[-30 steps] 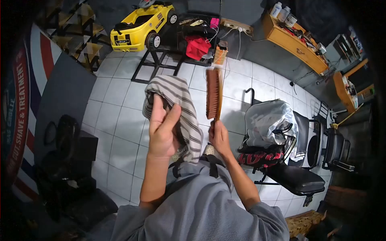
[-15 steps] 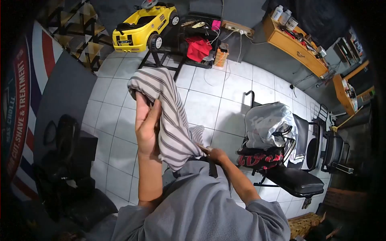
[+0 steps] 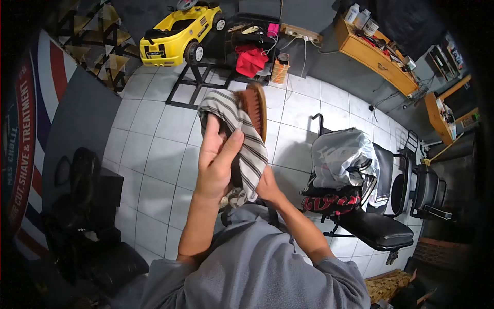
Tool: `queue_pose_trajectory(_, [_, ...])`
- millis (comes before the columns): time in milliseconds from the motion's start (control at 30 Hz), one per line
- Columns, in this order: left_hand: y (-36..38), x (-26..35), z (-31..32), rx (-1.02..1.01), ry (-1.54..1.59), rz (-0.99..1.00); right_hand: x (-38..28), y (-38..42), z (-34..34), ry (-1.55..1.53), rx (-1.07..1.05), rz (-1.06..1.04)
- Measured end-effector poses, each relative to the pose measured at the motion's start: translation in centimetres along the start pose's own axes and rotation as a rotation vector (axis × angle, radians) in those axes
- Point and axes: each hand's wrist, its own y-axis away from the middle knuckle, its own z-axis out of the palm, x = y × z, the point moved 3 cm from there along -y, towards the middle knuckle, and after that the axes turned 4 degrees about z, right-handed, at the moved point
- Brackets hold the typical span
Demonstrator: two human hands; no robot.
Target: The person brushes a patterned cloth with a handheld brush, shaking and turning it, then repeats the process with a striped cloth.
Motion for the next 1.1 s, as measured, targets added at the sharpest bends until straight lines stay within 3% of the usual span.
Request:
queue_pose_trajectory(67, [-0.3, 1.1, -0.3, -0.021, -0.044, 0.004, 5.1, 0.8, 0.8, 0.11, -0.047, -0.009])
queue_pose_trajectory(167, [-0.3, 2.9, 0.5, 0.033, -0.007, 0.023, 13.8, 4.1, -0.3, 0.322, -0.209, 0.26])
queue_pose_trajectory(233, [-0.5, 3.2, -0.4, 0.078, 0.006, 0.032, 21.7, 7.5, -2.5, 0.674, -0.425, 0.539])
queue_pose_trajectory(267, [-0.5, 3.2, -1.1, 0.118, 0.007, 0.043, 25.0, 9.1, -3.5, 0.723, -0.478, 0.506])
queue_pose_trajectory(300, [-0.3, 3.1, -1.8, 0.159, 0.007, 0.051, 27.0, 10.5, -4.4, 0.769, -0.531, 0.475])
queue_pose_trajectory(400, [0.3, 3.6, -2.4, 0.213, 0.052, 0.032, 28.3, 12.9, -6.5, 1.021, -0.581, 0.641])
queue_pose_trajectory(433, [0.5, 3.9, -2.1, 0.245, 0.063, 0.029, 27.9, 12.7, -6.8, 0.954, -0.426, 0.671])
queue_pose_trajectory(500, [0.3, 3.5, -1.9, 0.094, 0.051, 0.086, 26.1, 11.0, -7.7, 0.814, -0.124, 0.718])
queue_pose_trajectory(567, [0.3, 2.8, -2.1, 0.089, 0.003, 0.078, 20.1, 7.0, -7.1, 0.189, 0.046, 0.947])
queue_pose_trajectory(633, [0.1, 1.9, -2.0, 0.144, -0.038, 0.073, 10.3, 3.2, -5.5, -0.444, 0.122, 0.788])
queue_pose_trajectory(733, [-0.3, 1.0, -2.3, 0.119, -0.012, 0.05, -1.6, 1.0, -3.1, -0.809, 0.04, 0.437])
queue_pose_trajectory(767, [-0.4, 0.9, -2.1, 0.108, 0.023, 0.036, -3.3, 1.4, -2.6, -0.809, -0.072, 0.423])
queue_pose_trajectory(867, [-0.9, 0.9, -0.7, 0.103, 0.025, 0.122, -0.8, 2.3, -0.6, -0.254, -0.273, 0.333])
queue_pose_trajectory(900, [-1.0, 1.2, -0.6, 0.095, 0.024, 0.139, -0.2, 2.3, 0.4, -0.237, -0.322, 0.4])
queue_pose_trajectory(933, [-1.2, 1.6, -0.6, 0.089, 0.021, 0.156, 2.5, 2.5, 0.9, -0.023, -0.278, 0.184])
queue_pose_trajectory(1033, [-1.5, 2.8, -0.8, 0.133, 0.07, 0.198, 12.0, 5.5, 0.2, 0.645, -0.61, 0.404])
queue_pose_trajectory(1100, [-1.5, 3.3, -1.5, 0.199, 0.071, 0.196, 24.0, 10.8, -2.0, 0.929, -0.927, 0.557])
